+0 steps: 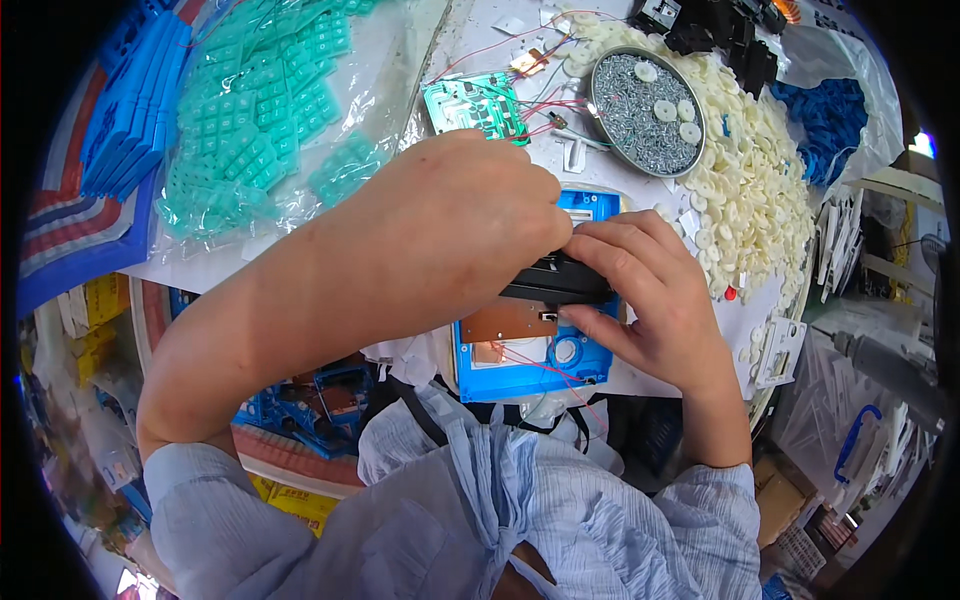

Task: Assembling a blue toy electronic device by placing internal components and using an electric screwdriver to secure parts.

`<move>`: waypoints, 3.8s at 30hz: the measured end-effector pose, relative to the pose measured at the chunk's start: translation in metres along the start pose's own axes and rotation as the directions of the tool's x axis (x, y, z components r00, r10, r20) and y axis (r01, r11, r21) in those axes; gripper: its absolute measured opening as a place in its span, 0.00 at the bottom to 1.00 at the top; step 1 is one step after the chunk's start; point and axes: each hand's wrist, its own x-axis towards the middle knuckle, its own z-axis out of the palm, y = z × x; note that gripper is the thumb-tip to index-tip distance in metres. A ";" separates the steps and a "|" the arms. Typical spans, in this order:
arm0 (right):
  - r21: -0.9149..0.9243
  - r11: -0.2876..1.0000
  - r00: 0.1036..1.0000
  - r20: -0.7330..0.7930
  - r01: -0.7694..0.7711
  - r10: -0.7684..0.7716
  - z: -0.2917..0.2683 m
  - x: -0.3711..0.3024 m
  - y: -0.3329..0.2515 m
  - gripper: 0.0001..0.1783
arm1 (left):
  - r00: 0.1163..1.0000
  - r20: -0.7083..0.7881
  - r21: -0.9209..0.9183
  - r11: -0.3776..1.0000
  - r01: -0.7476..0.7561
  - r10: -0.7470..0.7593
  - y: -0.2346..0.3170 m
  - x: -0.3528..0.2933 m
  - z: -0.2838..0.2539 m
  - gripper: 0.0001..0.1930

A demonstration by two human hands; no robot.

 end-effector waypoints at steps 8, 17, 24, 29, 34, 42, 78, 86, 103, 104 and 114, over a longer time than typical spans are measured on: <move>-0.034 0.999 1.000 0.015 0.015 -0.015 -0.001 0.002 0.000 0.29 | 0.990 0.141 0.169 0.985 -0.039 0.015 0.007 0.007 -0.014 0.04; -0.022 0.999 0.999 -0.011 0.031 -0.031 -0.001 0.005 -0.001 0.29 | 0.996 0.080 0.145 0.989 0.034 -0.046 0.018 0.004 -0.008 0.05; -0.018 0.999 0.999 0.025 0.033 -0.032 -0.003 0.008 -0.002 0.29 | 0.993 0.082 0.132 0.989 0.072 -0.084 0.027 -0.001 -0.009 0.05; -0.101 0.995 0.996 0.084 0.005 0.004 -0.003 0.012 -0.007 0.26 | 0.991 0.076 0.058 0.993 0.105 -0.110 0.024 -0.001 -0.008 0.04; -0.164 0.985 0.991 0.113 -0.048 0.067 -0.004 0.013 -0.016 0.25 | 0.980 -0.058 -0.106 0.977 0.186 -0.193 0.018 -0.016 0.002 0.04; -0.281 0.958 0.987 0.130 -0.055 0.094 -0.003 0.008 -0.034 0.28 | 0.956 -0.079 -0.269 0.930 0.251 -0.281 0.015 -0.021 0.010 0.09; -0.292 0.952 0.971 0.186 -0.093 0.152 -0.003 0.013 -0.043 0.32 | 0.929 0.181 -0.395 0.840 0.371 -0.324 -0.014 0.015 0.006 0.08; -0.134 0.981 0.985 0.081 -0.138 0.150 0.005 0.003 -0.031 0.35 | 0.927 0.208 -0.453 0.809 0.374 -0.313 -0.014 0.015 0.006 0.08; -0.049 0.996 0.996 -0.065 -0.069 0.066 0.014 -0.006 -0.017 0.39 | 0.969 -0.115 -0.012 0.975 0.220 -0.220 -0.052 0.092 0.010 0.09; -0.046 0.996 0.995 -0.065 -0.079 0.076 0.013 -0.007 -0.018 0.39 | 0.961 -0.141 0.044 0.969 0.245 -0.237 -0.052 0.114 0.015 0.08; -0.230 0.973 0.818 -0.562 -0.012 -0.122 -0.088 -0.090 -0.039 0.26 | 0.993 0.115 0.308 0.951 -0.033 -0.002 -0.062 0.175 0.063 0.09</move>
